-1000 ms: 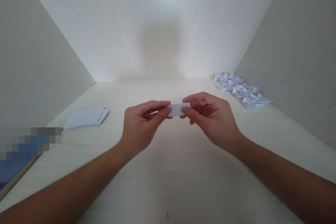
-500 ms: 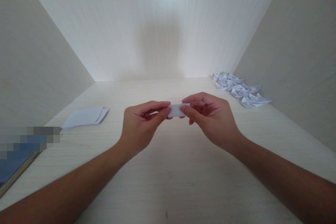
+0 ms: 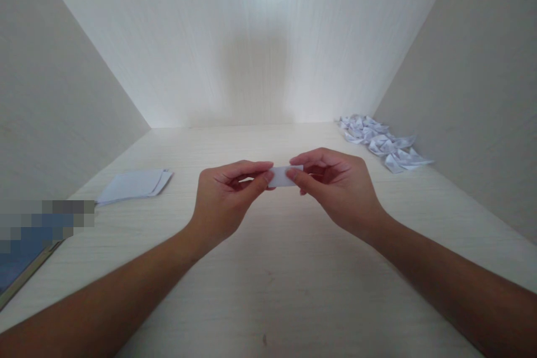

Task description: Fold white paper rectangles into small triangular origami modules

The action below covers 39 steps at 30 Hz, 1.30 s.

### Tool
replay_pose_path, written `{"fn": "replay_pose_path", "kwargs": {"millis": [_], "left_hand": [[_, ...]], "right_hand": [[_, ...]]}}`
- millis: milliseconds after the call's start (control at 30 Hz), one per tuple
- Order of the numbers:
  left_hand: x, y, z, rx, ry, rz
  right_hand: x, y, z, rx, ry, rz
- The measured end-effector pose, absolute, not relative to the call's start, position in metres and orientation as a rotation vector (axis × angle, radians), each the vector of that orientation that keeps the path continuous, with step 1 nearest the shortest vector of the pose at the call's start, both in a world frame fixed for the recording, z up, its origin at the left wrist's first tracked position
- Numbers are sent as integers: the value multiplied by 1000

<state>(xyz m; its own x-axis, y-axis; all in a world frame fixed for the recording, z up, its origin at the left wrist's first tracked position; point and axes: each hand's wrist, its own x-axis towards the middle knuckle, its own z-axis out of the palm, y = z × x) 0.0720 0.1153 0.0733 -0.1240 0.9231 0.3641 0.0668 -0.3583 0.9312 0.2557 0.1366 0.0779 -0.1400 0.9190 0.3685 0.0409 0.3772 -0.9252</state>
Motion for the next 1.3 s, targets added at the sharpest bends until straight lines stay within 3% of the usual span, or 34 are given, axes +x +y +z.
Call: {"fn": "replay_pose_path", "kwargs": {"millis": [767,1100,1300], "left_hand": [[72,115,74,1383,1138,1510],[71,116,68,1337,1122,1498],[71,116,68,1365,1119,1467]], "right_hand": [[257,140,73,-877,-1543,992],[261,139,76,-887,-1775,732],[262,141,76,-884,-1802,826]]}}
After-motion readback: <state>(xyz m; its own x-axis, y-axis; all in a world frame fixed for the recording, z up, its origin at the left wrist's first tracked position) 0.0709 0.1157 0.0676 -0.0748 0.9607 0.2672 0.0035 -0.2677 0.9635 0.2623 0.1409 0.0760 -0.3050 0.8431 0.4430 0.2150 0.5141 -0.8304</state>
